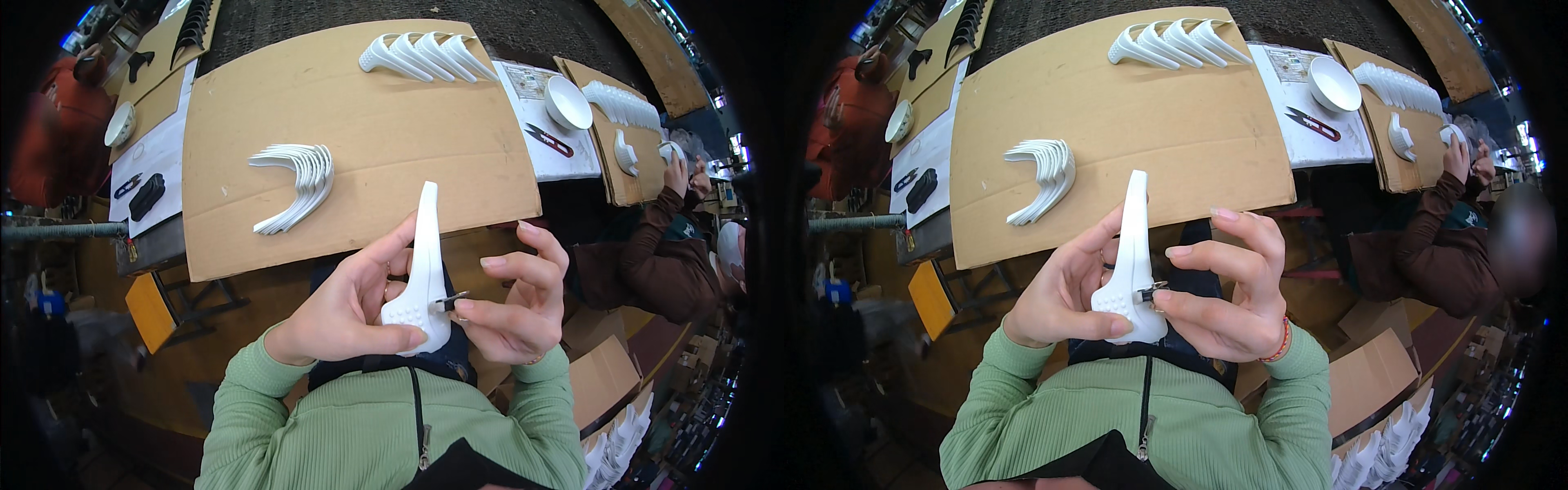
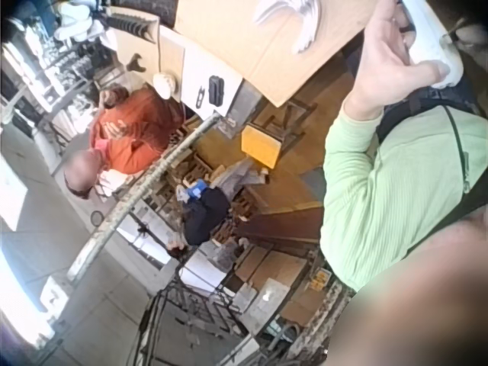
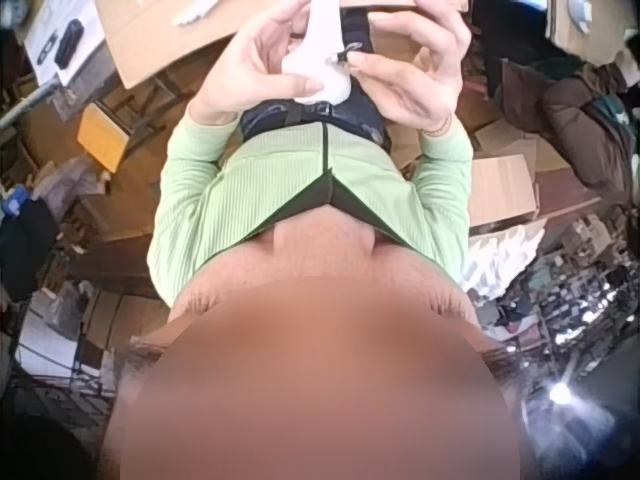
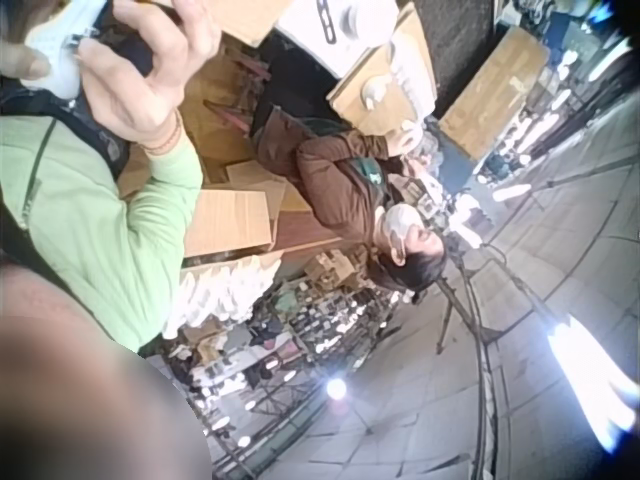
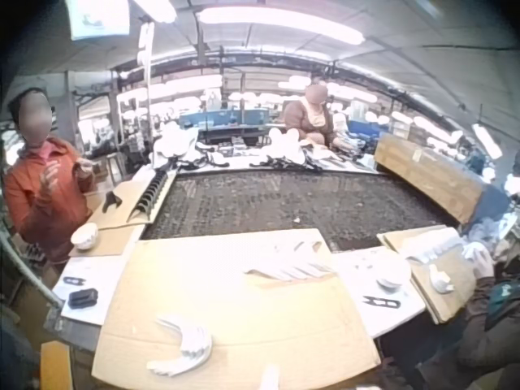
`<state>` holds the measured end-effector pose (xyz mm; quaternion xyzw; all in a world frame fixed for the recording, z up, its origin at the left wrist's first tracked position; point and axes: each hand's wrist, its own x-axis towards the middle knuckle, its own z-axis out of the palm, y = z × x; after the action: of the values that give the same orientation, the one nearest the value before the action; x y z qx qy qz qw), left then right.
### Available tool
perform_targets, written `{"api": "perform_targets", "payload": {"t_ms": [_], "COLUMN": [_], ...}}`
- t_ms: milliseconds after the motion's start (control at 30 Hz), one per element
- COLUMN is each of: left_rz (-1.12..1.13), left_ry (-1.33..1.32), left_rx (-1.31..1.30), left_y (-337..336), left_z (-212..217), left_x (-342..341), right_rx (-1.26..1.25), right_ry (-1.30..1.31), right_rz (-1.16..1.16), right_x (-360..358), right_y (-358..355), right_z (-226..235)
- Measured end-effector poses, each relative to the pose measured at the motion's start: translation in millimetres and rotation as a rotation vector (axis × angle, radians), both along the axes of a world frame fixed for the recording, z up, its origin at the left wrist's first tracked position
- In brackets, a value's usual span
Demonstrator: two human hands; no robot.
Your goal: The person repeatedly picks up white plastic shoe-last-like parts, uses a small metal tool to scrape or deburr the surface, and places each finished part on a cardboard sheet. The process is repeated for multiple parts in a consistent sequence.
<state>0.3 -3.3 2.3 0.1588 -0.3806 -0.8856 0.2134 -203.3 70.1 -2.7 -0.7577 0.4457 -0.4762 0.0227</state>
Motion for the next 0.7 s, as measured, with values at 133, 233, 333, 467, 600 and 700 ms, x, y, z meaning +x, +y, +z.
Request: {"api": "perform_targets", "payload": {"t_ms": [133, 233, 333, 467, 600, 700], "left_rz": [0.006, 0.008, 0.002, -0.009, -0.026, -0.068], "left_ry": [0.003, -0.012, -0.016, -0.016, -0.024, -0.016], "left_rx": [-0.016, -0.027, -0.044, -0.053, -0.054, -0.042], "left_y": [1.5, 2.1, 1.8, 2.5, 2.7, 2.6], "left_z": [-1.0, -0.7, -0.4, 1.0, 1.4, 1.1], "left_x": [-0.6, -0.2, -0.8, -0.9, -0.5, 0.3], "right_rx": [0.008, 0.01, 0.0, 0.009, 0.008, -0.003], "right_ry": [0.021, 0.034, 0.031, 0.031, 0.021, 0.014], "right_rz": [-0.026, -0.044, -0.06, -0.092, -0.115, -0.128], "right_x": [0.0, 0.5, 2.0, 2.5, 2.5, 1.6], "right_y": [1.2, 2.0, 1.3, 1.9, 0.6, -1.4], "right_z": [1.0, 1.6, 0.6, 0.7, -0.5, -1.8]}}
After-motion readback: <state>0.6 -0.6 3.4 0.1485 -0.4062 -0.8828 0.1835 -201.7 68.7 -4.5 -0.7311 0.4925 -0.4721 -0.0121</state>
